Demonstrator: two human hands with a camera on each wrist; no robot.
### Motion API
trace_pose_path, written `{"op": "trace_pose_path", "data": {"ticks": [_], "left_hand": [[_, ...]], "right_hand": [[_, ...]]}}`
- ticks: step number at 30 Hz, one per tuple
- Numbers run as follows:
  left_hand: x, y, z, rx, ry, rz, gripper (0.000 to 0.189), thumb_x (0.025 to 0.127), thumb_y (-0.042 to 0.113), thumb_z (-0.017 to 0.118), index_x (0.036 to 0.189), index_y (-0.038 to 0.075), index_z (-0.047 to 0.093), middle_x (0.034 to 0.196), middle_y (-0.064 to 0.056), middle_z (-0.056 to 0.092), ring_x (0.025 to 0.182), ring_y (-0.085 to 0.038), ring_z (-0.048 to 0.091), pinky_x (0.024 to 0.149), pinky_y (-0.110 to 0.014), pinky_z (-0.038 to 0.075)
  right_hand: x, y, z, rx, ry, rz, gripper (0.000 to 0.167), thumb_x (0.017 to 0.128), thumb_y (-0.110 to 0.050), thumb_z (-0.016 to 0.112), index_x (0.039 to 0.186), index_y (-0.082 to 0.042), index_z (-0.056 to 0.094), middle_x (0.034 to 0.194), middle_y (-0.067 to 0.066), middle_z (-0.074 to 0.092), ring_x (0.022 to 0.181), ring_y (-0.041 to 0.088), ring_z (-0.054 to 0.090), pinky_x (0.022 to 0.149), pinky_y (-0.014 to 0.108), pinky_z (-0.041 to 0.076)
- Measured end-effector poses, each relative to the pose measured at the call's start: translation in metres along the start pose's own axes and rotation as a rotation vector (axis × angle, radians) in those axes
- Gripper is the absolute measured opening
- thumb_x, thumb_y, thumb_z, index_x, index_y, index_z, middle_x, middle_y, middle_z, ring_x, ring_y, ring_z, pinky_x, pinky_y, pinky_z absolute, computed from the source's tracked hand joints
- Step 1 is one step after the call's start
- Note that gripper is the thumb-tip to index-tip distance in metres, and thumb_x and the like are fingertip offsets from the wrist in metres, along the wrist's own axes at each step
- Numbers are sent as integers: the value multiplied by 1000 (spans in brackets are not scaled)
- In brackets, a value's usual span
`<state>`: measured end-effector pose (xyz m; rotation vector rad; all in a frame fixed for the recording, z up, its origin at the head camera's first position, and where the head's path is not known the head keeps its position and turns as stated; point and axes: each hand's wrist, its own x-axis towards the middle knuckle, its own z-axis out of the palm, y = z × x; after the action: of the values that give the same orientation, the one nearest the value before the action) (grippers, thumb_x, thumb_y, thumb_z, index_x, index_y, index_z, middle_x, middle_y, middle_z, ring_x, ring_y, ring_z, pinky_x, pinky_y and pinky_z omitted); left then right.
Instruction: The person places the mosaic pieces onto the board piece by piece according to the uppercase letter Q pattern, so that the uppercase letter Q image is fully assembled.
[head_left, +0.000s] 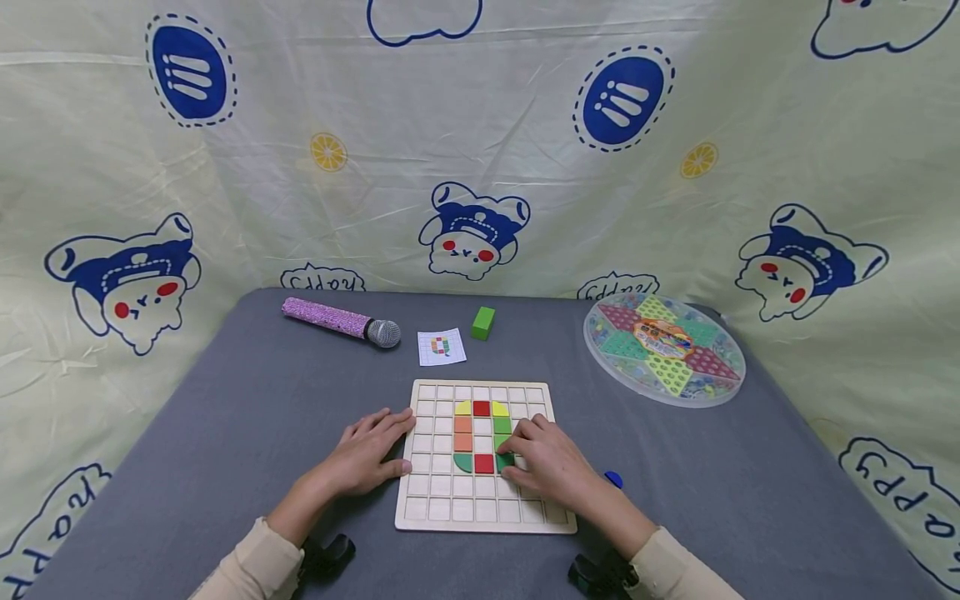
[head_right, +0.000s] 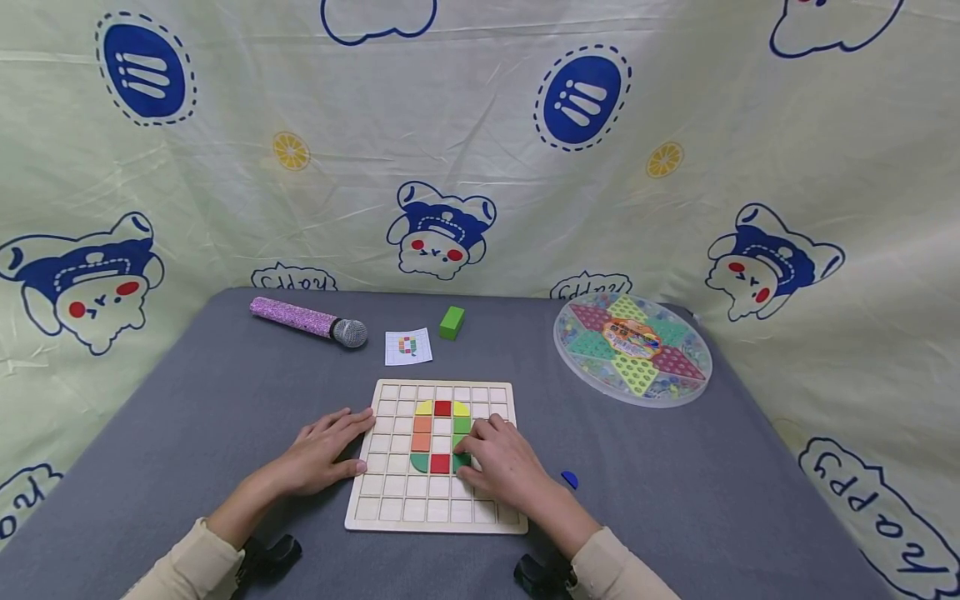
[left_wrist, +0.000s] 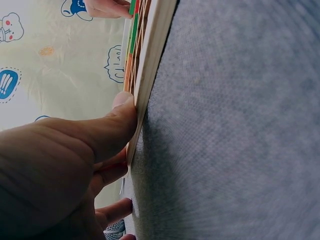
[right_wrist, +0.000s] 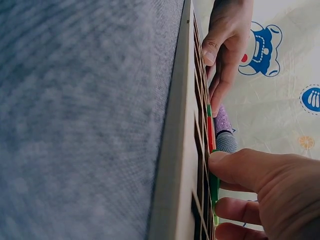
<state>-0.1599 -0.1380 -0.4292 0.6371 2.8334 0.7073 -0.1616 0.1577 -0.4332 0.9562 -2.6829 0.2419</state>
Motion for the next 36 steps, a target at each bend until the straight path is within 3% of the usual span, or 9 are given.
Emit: {"op": "trace_pose_path", "data": {"ticks": [21, 36], "left_hand": [[1, 0, 1, 4, 8, 2, 63, 90, 29, 63, 145, 11, 38, 153, -7, 34, 142, -38, 24, 105, -64, 21], [0, -1, 1, 0, 3, 0, 63, 90, 29, 63, 145, 10, 38, 153, -7, 34, 142, -38, 24, 106, -64, 21]], "right_hand": [[-9, 5, -5, 51, 19, 17, 17, 76, -28, 76, 91, -21, 73, 83, -7, 56, 76, 7, 42, 68, 25, 38], [-50, 31, -30, 5, 22, 141, 24, 72, -30, 80, 93, -20, 73, 85, -6, 57, 79, 6, 44, 69, 28, 41]]}}
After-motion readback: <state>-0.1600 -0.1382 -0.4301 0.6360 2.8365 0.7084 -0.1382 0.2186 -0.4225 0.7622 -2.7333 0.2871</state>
